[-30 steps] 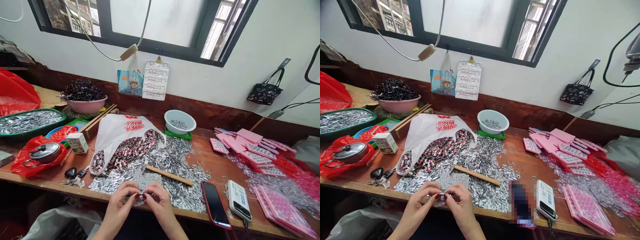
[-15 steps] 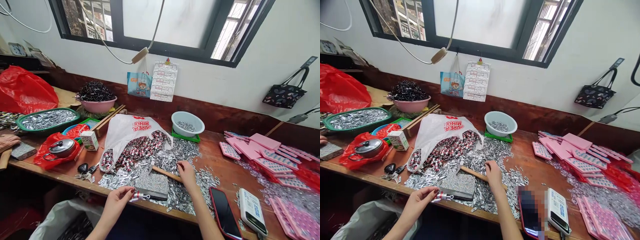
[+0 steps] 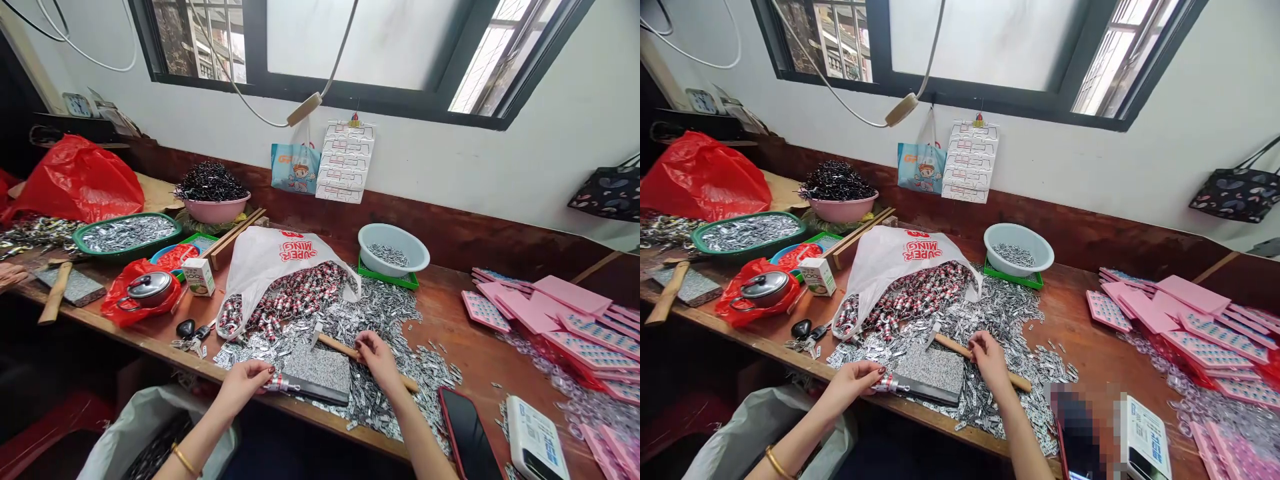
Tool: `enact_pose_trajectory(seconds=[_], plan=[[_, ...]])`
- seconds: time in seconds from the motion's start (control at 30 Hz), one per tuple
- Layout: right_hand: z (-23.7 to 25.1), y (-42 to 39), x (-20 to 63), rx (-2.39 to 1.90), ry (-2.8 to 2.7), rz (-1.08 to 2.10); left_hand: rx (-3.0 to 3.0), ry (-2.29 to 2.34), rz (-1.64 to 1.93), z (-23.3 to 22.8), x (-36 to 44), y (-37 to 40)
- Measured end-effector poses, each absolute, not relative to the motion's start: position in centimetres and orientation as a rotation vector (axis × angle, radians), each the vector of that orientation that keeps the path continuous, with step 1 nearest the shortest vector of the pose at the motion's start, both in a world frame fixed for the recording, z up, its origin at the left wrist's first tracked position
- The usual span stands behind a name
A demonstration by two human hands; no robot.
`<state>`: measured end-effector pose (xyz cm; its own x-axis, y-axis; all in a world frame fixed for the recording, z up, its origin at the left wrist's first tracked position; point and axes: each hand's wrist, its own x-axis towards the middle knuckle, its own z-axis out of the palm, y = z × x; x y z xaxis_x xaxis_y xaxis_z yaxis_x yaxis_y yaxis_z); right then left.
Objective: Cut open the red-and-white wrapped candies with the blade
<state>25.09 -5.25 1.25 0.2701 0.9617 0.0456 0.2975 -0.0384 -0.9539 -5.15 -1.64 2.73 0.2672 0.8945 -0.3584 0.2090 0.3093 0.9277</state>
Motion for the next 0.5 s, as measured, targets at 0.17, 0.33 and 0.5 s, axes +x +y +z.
enact_pose_trajectory(seconds=[0.17, 0.33, 0.5], plan=[[1.5, -7.1, 18.4, -1.331, -1.066, 1.21, 1.172, 1.247, 0.603, 3.1, -5.5, -1.5], [2.8, -7.0, 13.3, -1.385, -1.405, 1.047, 1.231, 1.247, 0.612, 2.2, -5.3, -2.0], [2.0, -6.2, 11.5, -1.348, -1.805, 0.619, 1.326, 1.22, 0.647, 1.4, -4.8, -2.3]])
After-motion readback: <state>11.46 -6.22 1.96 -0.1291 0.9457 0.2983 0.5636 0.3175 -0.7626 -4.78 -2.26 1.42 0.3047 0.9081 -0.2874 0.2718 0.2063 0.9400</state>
